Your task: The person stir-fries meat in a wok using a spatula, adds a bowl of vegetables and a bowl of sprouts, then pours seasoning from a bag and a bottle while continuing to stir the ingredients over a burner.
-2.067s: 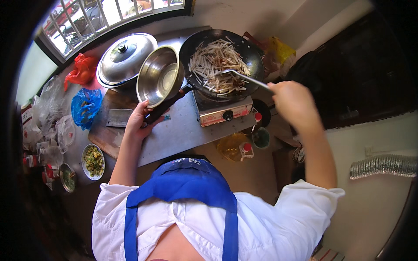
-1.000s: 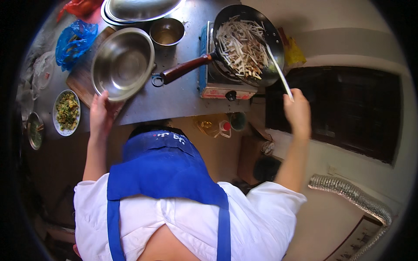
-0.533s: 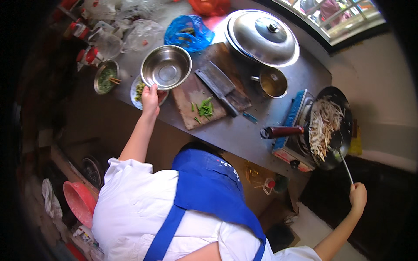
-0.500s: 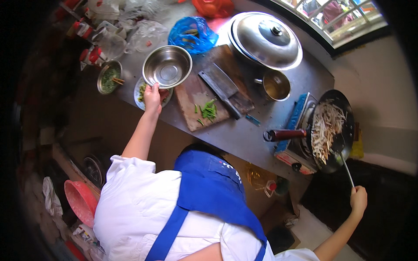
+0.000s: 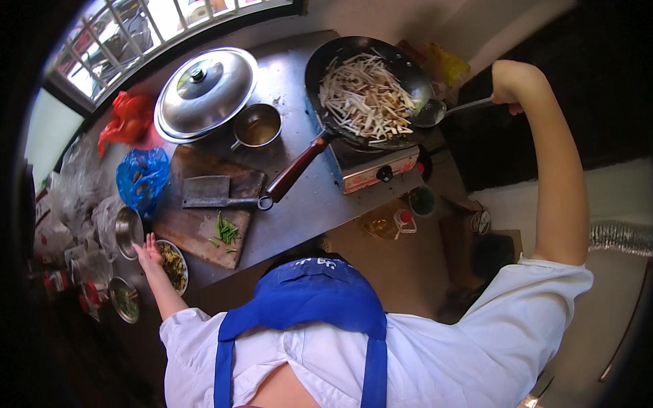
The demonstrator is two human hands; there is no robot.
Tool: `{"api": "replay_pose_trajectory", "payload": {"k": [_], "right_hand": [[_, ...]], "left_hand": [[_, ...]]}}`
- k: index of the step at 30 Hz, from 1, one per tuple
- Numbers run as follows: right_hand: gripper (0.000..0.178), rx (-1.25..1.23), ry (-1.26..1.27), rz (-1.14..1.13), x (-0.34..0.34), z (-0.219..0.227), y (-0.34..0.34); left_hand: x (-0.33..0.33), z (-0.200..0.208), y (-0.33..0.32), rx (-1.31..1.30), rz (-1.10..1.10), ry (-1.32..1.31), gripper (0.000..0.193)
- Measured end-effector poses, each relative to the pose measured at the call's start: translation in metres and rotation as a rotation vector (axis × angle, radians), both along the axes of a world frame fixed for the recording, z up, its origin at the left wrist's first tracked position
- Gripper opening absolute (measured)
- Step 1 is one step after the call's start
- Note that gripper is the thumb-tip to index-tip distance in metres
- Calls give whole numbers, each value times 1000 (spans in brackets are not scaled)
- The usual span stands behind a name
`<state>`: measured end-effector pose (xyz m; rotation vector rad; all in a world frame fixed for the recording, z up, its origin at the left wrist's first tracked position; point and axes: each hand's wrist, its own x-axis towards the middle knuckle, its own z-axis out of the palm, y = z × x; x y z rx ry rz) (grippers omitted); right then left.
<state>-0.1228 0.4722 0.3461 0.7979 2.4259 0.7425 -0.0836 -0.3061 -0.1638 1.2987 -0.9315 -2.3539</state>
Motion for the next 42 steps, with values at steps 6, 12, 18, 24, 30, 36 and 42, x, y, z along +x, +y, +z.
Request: {"api": "replay_pose_trajectory", "payload": {"k": [6,12,18,24,30,36,42], "right_hand": [[27,-225,94,-70,4,-67,69],[20,-145,376,458,38,-95,48],[26,-42,326,406,28,-45,62],[24,-69,383,516,-28,-90,91],[17,-53,342,958,-11,-92,39],[8,167,326,1059,57,-30,-31],[7,143,192,1018,43,-54,-70]], "left_hand": [[1,121,191,-313,-464,130,40],[-15,189,366,450,-1332,393,53],[-28,203,410,1189,-1346,223,47],[-32,200,410,1120,-1394,170,37],[-32,201,407,1108,-1395,158,38],[-29,192,407,1171,-1303,197,50],[-31,194,411,1192,-1370,212,42]]}}
